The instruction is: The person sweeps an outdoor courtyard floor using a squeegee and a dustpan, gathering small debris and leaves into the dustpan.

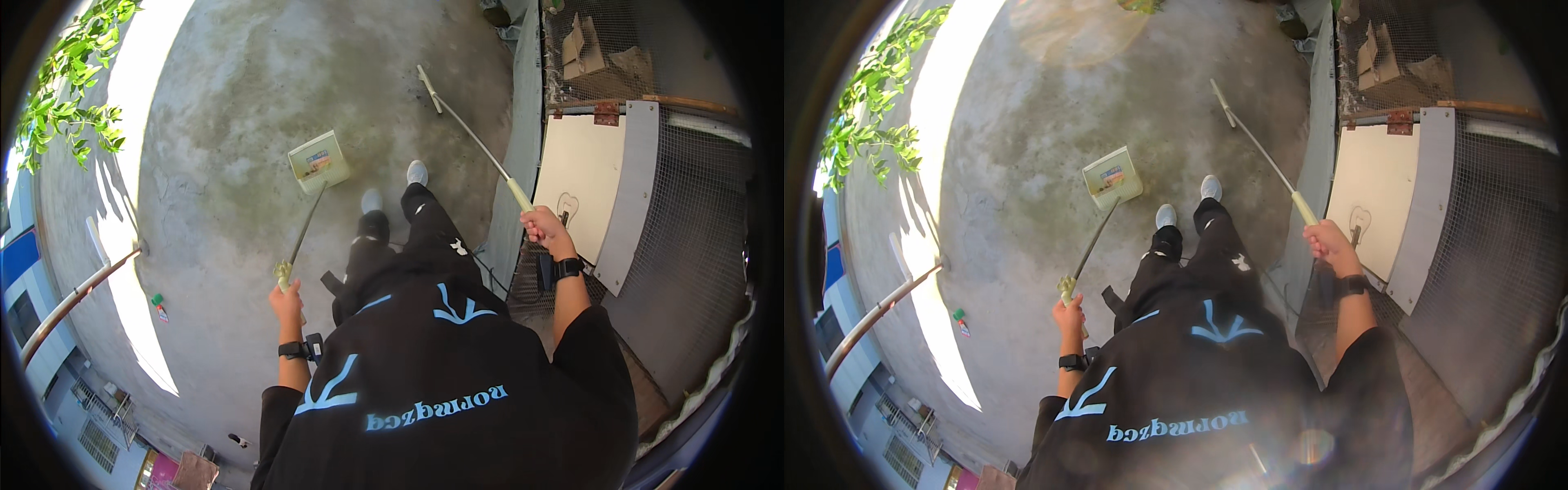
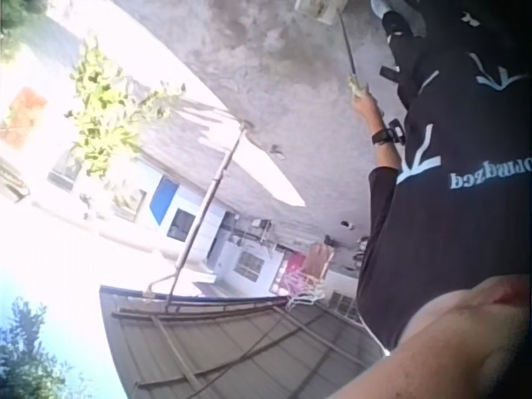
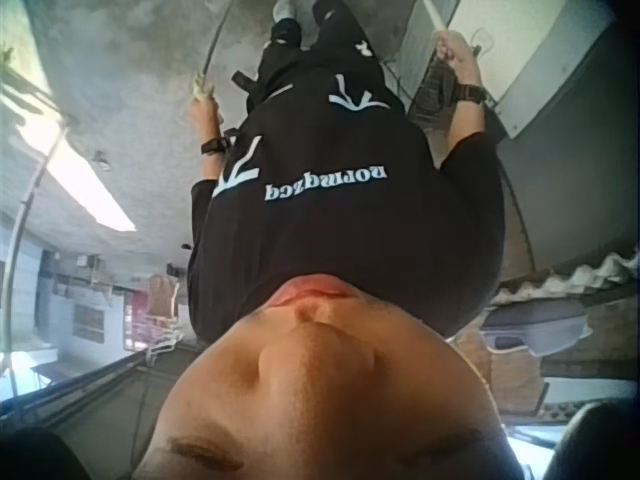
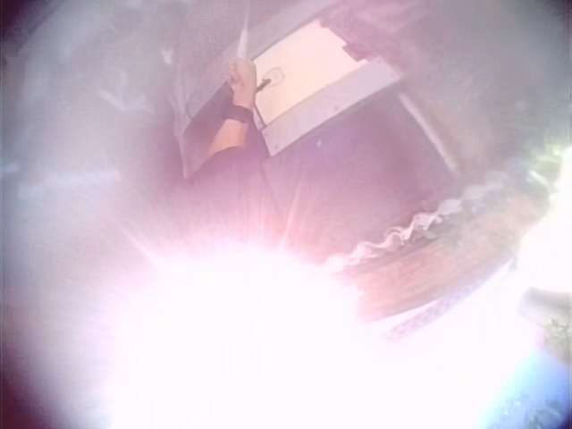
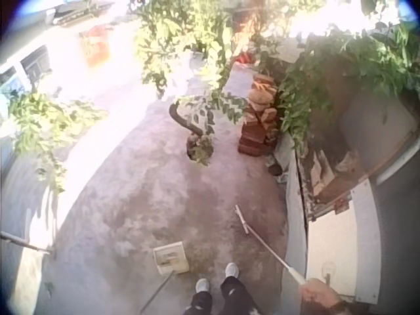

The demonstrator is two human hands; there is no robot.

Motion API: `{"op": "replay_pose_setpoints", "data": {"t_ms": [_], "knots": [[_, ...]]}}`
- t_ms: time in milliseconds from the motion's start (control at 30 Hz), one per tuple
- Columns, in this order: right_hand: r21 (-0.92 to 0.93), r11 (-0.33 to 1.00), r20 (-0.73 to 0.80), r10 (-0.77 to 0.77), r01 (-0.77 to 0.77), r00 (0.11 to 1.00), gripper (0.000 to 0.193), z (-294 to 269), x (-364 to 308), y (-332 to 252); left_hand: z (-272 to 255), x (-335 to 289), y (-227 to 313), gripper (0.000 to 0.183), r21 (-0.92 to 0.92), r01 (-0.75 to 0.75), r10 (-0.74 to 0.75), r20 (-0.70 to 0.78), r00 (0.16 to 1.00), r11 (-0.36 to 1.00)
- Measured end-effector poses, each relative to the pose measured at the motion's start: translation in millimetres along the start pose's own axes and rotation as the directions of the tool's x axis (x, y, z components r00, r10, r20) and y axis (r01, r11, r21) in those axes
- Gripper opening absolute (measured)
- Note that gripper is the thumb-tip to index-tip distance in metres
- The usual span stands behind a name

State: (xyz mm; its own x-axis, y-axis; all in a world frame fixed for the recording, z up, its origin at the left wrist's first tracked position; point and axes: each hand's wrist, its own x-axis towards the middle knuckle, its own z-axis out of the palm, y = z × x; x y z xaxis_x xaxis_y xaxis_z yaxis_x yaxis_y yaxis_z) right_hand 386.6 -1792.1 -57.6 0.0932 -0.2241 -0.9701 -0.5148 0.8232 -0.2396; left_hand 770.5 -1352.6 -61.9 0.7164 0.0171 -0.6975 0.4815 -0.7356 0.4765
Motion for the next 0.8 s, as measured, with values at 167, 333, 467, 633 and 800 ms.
{"op": "replay_pose_setpoints", "data": {"t_ms": [167,333,467,633,800], "knots": [[-0.121,0.992,-0.103,-0.047,0.034,0.994,0.013,17,8,1,-19,2,-24,0.018,-0.073,0.051,-0.055,-0.061,0.997,0.996],[-0.371,0.925,-0.096,0.052,-0.085,0.994,0.011,80,62,8,-31,-9,-27,0.017,-0.119,0.069,-0.084,-0.124,0.989,0.990],[-0.455,0.879,-0.029,0.141,-0.139,0.990,0.011,129,45,18,-34,-9,-44,0.018,-0.108,0.077,-0.093,-0.152,0.984,0.991],[-0.068,0.982,0.261,0.190,-0.178,0.946,0.009,82,16,-7,-30,-4,-58,0.017,-0.193,0.101,-0.131,-0.148,0.980,0.976],[0.328,0.930,0.232,0.089,-0.164,0.969,0.013,-10,-10,-20,-26,17,-70,0.017,-0.202,0.129,-0.159,-0.140,0.977,0.971]]}}
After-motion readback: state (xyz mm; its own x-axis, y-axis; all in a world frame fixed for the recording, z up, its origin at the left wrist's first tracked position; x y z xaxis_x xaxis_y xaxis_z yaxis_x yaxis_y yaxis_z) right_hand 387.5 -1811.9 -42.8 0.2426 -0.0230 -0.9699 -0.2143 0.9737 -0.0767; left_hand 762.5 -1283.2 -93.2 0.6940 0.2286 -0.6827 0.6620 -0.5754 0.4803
